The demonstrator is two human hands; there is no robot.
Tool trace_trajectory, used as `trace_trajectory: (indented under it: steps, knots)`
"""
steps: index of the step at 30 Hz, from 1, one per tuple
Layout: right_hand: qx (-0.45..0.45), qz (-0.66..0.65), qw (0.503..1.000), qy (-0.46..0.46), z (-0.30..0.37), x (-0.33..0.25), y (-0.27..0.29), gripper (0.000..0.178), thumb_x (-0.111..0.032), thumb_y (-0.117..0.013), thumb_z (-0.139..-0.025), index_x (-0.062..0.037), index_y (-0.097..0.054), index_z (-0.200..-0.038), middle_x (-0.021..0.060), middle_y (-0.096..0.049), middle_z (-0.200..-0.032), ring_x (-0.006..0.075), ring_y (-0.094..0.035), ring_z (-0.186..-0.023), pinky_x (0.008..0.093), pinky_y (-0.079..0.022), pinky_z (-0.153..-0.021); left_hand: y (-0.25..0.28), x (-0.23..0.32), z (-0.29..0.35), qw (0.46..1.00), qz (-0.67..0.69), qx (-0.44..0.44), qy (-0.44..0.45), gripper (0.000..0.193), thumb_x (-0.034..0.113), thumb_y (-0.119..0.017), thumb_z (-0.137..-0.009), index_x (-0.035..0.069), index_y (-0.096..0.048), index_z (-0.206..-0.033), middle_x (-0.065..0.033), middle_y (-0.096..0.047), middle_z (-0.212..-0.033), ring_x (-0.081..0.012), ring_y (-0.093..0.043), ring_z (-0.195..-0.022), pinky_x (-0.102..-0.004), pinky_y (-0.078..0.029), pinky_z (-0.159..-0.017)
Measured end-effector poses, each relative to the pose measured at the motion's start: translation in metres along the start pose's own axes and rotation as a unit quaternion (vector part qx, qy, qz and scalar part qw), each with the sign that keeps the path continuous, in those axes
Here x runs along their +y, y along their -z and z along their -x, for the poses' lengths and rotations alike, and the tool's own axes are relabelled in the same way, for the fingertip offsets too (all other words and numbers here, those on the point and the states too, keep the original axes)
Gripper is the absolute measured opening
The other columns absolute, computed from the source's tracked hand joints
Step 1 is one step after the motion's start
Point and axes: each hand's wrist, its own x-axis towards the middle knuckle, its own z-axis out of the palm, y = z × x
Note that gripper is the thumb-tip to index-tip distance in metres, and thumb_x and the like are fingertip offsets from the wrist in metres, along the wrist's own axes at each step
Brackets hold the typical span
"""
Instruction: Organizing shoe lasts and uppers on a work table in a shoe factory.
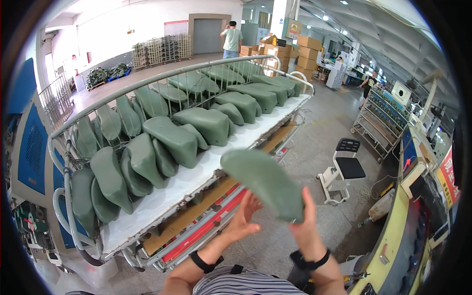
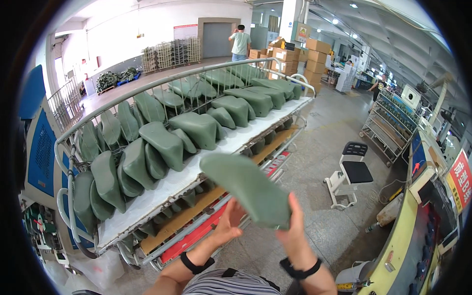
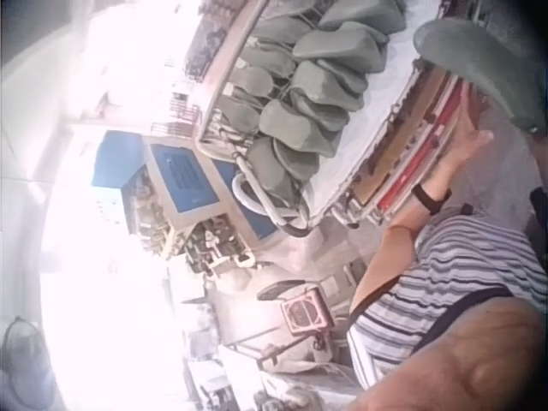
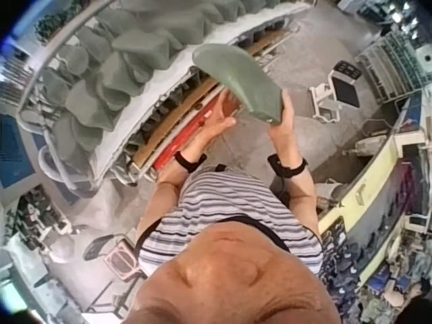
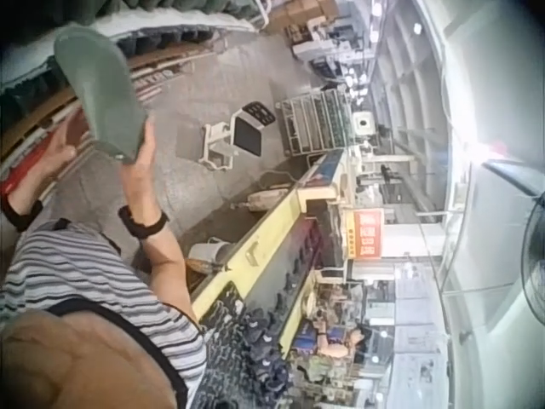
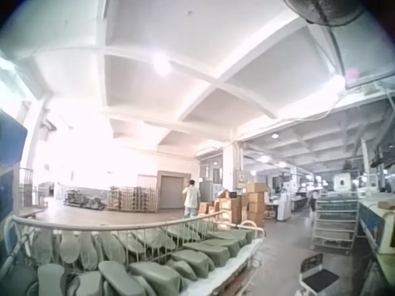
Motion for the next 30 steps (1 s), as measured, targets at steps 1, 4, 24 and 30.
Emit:
trace_trajectory:
  steps: [1,4,24,30]
  knots:
    - [0.011,-0.037,0.998,-0.045,0.019,0.016,0.014,0.046,-0.040,-0.034,-0.097,-0.0041,-0.053,-0.120,0.0064,-0.059,-0.115,0.0166,-0.056,-0.106,0.0325,-0.043,-0.091,-0.005,-0.004,-0.007,0.999,0.027,0.003,-0.016,0.090,0.039,-0.073,-0.074,0.002,-0.024,-0.140,-0.0154,-0.038,-0.136,-0.0290,-0.037,-0.128,-0.0407,-0.033,-0.103]
    - [0.123,-0.110,0.971,-0.170,0.055,0.047,0.034,0.049,-0.043,-0.035,-0.096,-0.0035,-0.053,-0.119,0.0068,-0.060,-0.112,0.0183,-0.058,-0.102,0.0344,-0.046,-0.087,-0.010,-0.018,0.001,0.953,0.259,0.055,0.145,0.073,0.035,-0.069,-0.079,0.001,-0.034,-0.133,-0.0140,-0.045,-0.130,-0.0271,-0.042,-0.123,-0.0407,-0.034,-0.103]
    - [-0.287,0.767,0.530,0.221,-0.151,0.030,-0.243,0.052,-0.029,-0.061,-0.078,0.0053,-0.046,-0.114,0.0188,-0.064,-0.096,0.0357,-0.061,-0.090,0.0443,-0.046,-0.081,0.029,-0.024,0.091,0.810,0.184,0.262,0.492,0.052,0.035,-0.069,-0.077,0.007,-0.053,-0.118,-0.0090,-0.059,-0.107,-0.0237,-0.057,-0.098,-0.0400,-0.046,-0.088]
    - [-0.283,0.822,0.439,0.227,-0.142,0.040,-0.245,0.031,-0.015,-0.057,-0.073,0.0050,-0.054,-0.096,0.0199,-0.065,-0.086,0.0293,-0.064,-0.087,0.0434,-0.046,-0.076,0.032,-0.016,0.095,0.798,0.189,0.279,0.499,0.051,0.036,-0.064,-0.080,0.009,-0.049,-0.121,-0.0096,-0.058,-0.110,-0.0261,-0.056,-0.102,-0.0427,-0.046,-0.090]
